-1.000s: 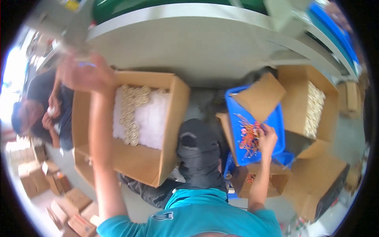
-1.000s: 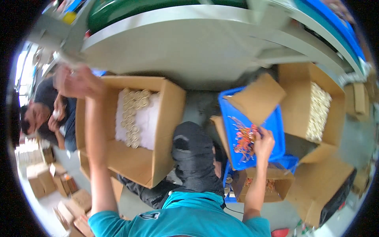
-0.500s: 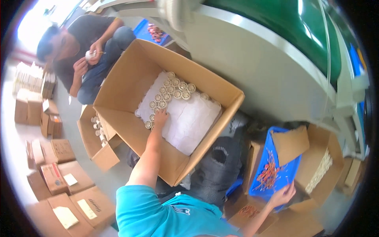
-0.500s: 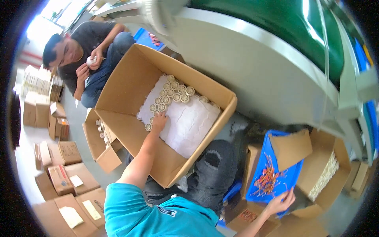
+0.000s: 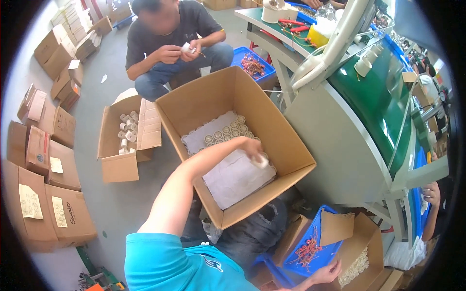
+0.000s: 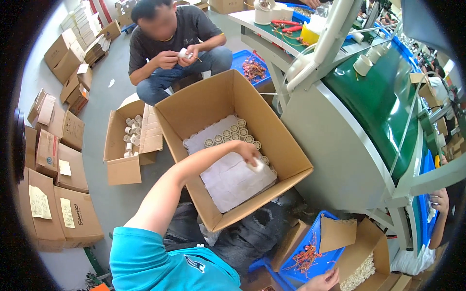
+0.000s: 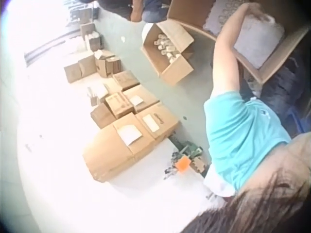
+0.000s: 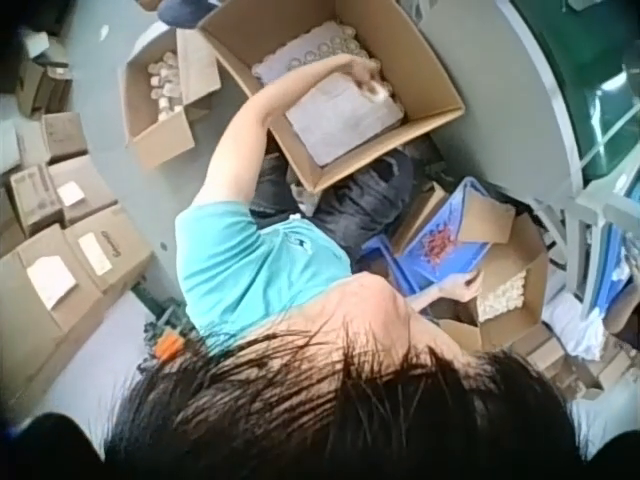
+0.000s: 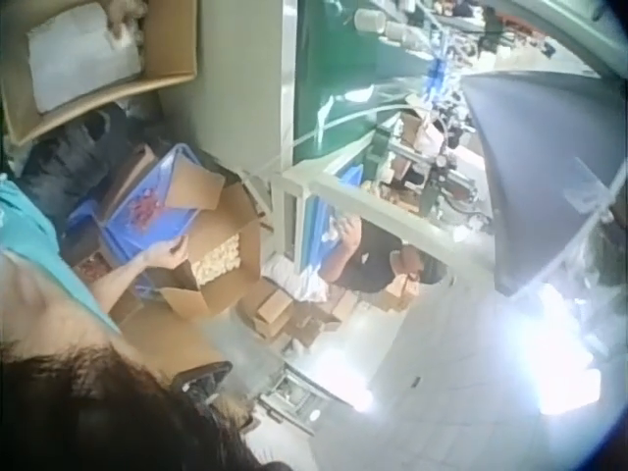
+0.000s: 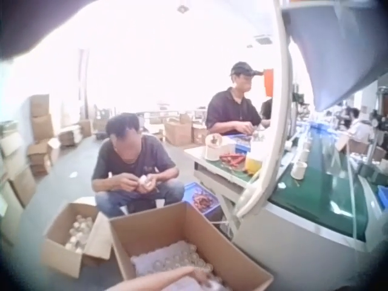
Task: The person assembles electronic components by inserting orange wires into white plastic housings by hand, then packs the assembled components into a cardboard box.
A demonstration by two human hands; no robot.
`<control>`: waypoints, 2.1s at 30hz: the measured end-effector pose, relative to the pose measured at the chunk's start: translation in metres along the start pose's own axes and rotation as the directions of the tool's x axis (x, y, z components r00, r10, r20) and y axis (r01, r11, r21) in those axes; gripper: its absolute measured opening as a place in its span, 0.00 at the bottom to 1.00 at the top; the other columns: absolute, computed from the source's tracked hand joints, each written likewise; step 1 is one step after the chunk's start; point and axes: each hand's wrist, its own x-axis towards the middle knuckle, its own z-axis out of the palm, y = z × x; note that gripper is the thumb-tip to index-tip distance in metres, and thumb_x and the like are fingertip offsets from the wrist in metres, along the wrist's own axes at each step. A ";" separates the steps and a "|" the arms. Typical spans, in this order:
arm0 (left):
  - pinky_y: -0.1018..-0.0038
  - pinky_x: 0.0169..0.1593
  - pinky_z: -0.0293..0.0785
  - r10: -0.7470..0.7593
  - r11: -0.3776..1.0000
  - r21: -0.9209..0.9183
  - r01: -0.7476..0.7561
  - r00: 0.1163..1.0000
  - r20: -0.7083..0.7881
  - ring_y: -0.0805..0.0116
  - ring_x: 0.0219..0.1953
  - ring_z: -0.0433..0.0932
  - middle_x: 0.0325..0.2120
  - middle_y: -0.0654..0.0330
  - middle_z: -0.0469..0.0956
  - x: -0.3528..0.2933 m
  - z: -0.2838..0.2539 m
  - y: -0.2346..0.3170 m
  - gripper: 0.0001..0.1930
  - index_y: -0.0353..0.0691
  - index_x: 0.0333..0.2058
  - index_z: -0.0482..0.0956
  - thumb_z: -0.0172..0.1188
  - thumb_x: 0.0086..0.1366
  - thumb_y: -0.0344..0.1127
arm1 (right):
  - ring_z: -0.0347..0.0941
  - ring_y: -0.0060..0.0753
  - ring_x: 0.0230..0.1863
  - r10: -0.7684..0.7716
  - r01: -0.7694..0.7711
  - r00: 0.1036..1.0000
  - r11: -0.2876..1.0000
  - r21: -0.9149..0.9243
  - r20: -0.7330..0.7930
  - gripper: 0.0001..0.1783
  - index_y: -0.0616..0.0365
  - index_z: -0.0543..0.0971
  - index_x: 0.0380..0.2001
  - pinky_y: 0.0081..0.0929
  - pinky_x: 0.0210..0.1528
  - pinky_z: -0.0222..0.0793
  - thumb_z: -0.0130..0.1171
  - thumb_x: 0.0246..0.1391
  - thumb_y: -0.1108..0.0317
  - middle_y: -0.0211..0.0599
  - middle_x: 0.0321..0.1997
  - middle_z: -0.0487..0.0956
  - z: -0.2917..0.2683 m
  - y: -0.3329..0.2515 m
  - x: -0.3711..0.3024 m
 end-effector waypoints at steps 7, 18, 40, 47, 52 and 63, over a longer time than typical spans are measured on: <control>0.65 0.66 0.64 0.548 0.162 -0.901 -0.403 0.796 -0.257 0.64 0.62 0.68 0.61 0.54 0.67 -0.143 0.103 0.130 0.31 0.36 0.68 0.54 0.53 0.72 0.39 | 0.76 0.27 0.35 0.046 -0.287 0.889 0.831 0.476 0.455 0.12 0.73 0.79 0.44 0.26 0.42 0.75 0.59 0.56 0.81 0.37 0.36 0.79 0.006 -0.098 -0.064; 0.62 0.53 0.70 0.587 0.777 0.366 -0.512 0.381 -0.714 0.55 0.50 0.73 0.46 0.55 0.76 -0.288 0.208 0.196 0.24 0.42 0.39 0.79 0.77 0.41 0.32 | 0.80 0.31 0.41 -0.309 -0.644 0.488 0.503 0.576 0.816 0.11 0.71 0.81 0.42 0.24 0.44 0.79 0.60 0.54 0.83 0.42 0.43 0.80 -0.022 -0.242 -0.109; 0.63 0.43 0.76 0.219 0.975 0.034 -0.220 0.923 -0.316 0.52 0.38 0.81 0.32 0.53 0.80 -0.307 0.227 0.189 0.21 0.39 0.37 0.78 0.74 0.44 0.37 | 0.82 0.35 0.38 -0.438 -0.813 0.305 0.343 0.471 0.845 0.09 0.73 0.82 0.38 0.27 0.41 0.82 0.59 0.52 0.87 0.44 0.38 0.81 -0.047 -0.243 -0.117; 0.63 0.43 0.75 0.305 0.949 0.020 -0.316 0.894 -0.328 0.52 0.39 0.79 0.34 0.53 0.78 -0.303 0.225 0.188 0.21 0.40 0.38 0.77 0.74 0.45 0.36 | 0.81 0.31 0.40 -0.437 -0.698 0.334 0.481 0.531 0.835 0.12 0.69 0.83 0.40 0.24 0.42 0.80 0.60 0.52 0.86 0.42 0.42 0.80 -0.047 -0.233 -0.110; 0.64 0.41 0.74 0.446 0.895 0.182 -0.407 0.799 -0.404 0.53 0.38 0.78 0.34 0.56 0.76 -0.309 0.221 0.187 0.20 0.41 0.38 0.78 0.74 0.45 0.34 | 0.80 0.29 0.40 -0.484 -0.763 0.306 0.390 0.515 0.820 0.10 0.69 0.83 0.38 0.22 0.45 0.79 0.62 0.51 0.86 0.39 0.43 0.81 -0.038 -0.223 -0.119; 0.65 0.50 0.73 0.339 0.905 0.092 -0.414 0.576 -0.744 0.54 0.46 0.78 0.43 0.52 0.77 -0.270 0.226 0.155 0.24 0.37 0.41 0.77 0.77 0.45 0.33 | 0.80 0.32 0.40 -0.426 -0.370 0.664 0.527 0.765 0.614 0.13 0.63 0.84 0.37 0.25 0.43 0.76 0.65 0.45 0.85 0.42 0.42 0.81 -0.060 -0.250 -0.087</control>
